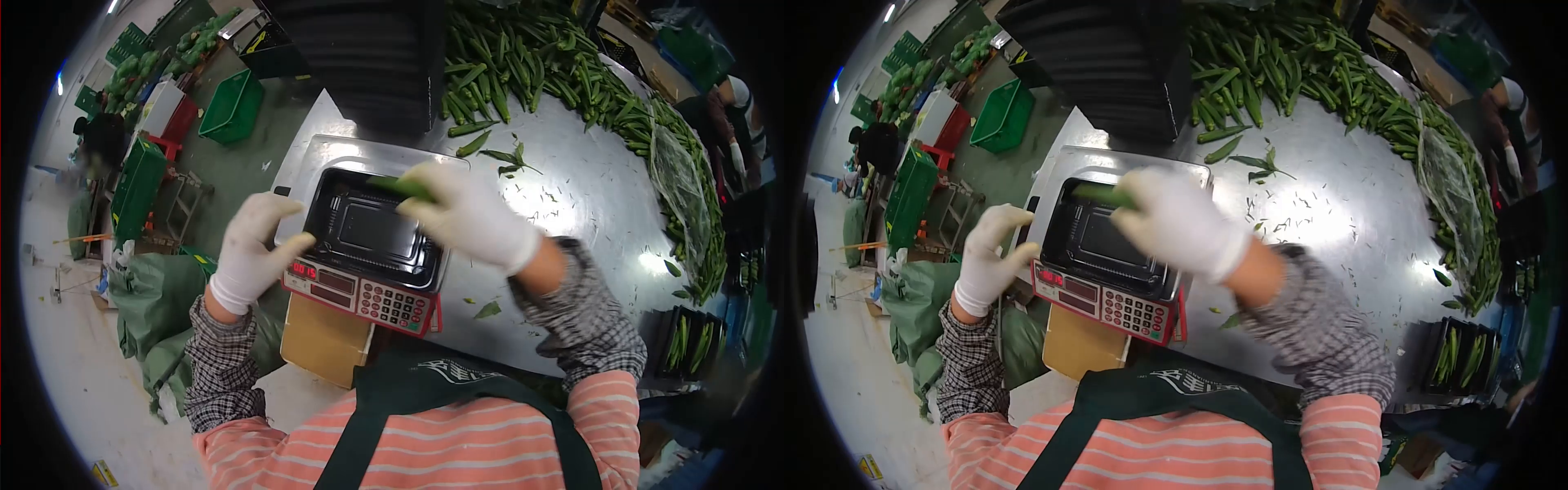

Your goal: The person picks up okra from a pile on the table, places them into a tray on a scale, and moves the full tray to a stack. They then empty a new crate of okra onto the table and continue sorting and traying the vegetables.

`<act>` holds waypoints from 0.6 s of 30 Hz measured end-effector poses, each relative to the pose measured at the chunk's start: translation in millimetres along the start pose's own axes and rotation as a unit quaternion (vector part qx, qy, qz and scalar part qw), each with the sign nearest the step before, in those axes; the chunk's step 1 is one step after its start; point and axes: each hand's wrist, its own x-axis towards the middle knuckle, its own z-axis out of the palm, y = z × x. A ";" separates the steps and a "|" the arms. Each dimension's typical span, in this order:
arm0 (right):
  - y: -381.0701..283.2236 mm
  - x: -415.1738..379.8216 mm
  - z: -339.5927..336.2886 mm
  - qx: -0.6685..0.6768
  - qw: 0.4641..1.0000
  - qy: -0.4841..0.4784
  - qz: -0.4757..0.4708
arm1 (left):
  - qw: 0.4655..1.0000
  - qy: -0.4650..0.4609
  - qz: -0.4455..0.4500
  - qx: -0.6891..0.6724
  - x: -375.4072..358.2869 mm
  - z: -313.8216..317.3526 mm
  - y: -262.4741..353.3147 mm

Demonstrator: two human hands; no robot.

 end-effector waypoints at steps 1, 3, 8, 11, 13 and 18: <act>-2.1 6.1 26.1 -0.037 0.999 -0.021 -0.017 | 1.000 0.011 -0.022 -0.007 -1.2 -0.9 -10.0; -2.1 14.6 64.2 -0.059 0.994 -0.090 0.027 | 0.997 0.035 -0.061 -0.021 -0.6 -1.9 -27.6; 31.7 25.4 43.9 0.006 0.992 0.084 -0.097 | 0.967 0.037 -0.158 -0.195 27.1 1.2 -69.9; 82.5 51.2 -7.7 0.136 0.975 0.120 0.129 | 0.907 0.021 -0.213 -0.362 55.2 23.6 -122.5; 129.4 71.1 -17.4 0.285 0.919 0.091 0.255 | 0.841 0.038 -0.261 -0.472 83.0 51.8 -159.6; 179.3 140.4 1.7 0.359 0.839 0.106 0.395 | 0.739 0.017 -0.380 -0.557 158.6 117.4 -215.9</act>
